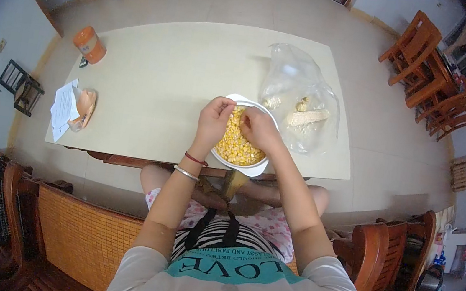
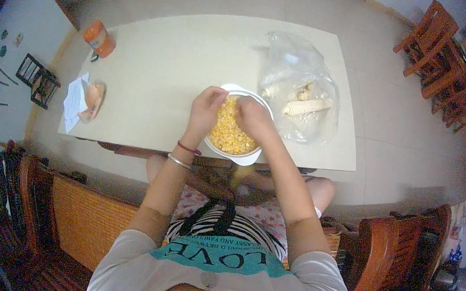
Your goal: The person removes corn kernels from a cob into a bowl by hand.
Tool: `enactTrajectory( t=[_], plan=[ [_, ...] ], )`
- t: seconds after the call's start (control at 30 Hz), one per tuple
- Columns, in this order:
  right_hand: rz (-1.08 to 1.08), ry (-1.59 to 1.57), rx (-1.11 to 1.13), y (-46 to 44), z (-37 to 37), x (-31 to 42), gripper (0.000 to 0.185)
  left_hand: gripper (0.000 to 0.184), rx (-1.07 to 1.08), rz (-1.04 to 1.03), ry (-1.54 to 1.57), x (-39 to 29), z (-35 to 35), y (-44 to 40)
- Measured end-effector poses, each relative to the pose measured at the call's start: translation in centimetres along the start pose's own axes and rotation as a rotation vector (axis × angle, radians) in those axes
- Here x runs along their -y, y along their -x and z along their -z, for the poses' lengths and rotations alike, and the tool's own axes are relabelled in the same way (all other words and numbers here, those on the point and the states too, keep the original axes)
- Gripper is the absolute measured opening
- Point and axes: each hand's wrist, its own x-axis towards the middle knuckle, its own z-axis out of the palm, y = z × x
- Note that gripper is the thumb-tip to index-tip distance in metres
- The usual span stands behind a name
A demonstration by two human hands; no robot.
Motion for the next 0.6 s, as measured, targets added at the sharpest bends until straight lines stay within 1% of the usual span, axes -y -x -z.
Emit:
enactTrajectory(
  t=[0.07, 0.17, 0.2, 0.27, 0.37, 0.47, 0.6],
  plan=[
    [-0.076, -0.158, -0.105, 0.3, 0.4, 0.4, 0.012, 0.011, -0.001, -0.044, -0.256, 0.5, -0.1, -0.1],
    [-0.166, -0.383, -0.202, 0.9, 0.6, 0.0, 0.011, 0.010, 0.037, -0.109, -0.369, 0.8, -0.4, -0.2],
    [-0.194, -0.455, -0.224, 1.0, 0.6, -0.4, 0.011, 0.011, 0.083, -0.118, -0.380, 0.3, -0.5, -0.2],
    [-0.161, -0.494, -0.228, 1.2, 0.4, -1.0, 0.012, 0.013, 0.178, -0.134, -0.401, -0.7, -0.6, 0.0],
    [-0.141, -0.541, -0.239, 1.2, -0.1, -1.4, 0.012, 0.016, 0.261, -0.032, -0.193, -1.6, -0.7, 0.3],
    [-0.147, -0.534, -0.214, 1.1, -0.1, -1.4, 0.010, 0.014, 0.239, 0.060, -0.128, -1.7, -0.5, 0.3],
    [-0.155, -0.598, -0.163, 1.2, 0.2, -1.0, 0.008, 0.011, 0.213, 0.060, -0.124, -1.8, -0.6, 0.4]
  ],
)
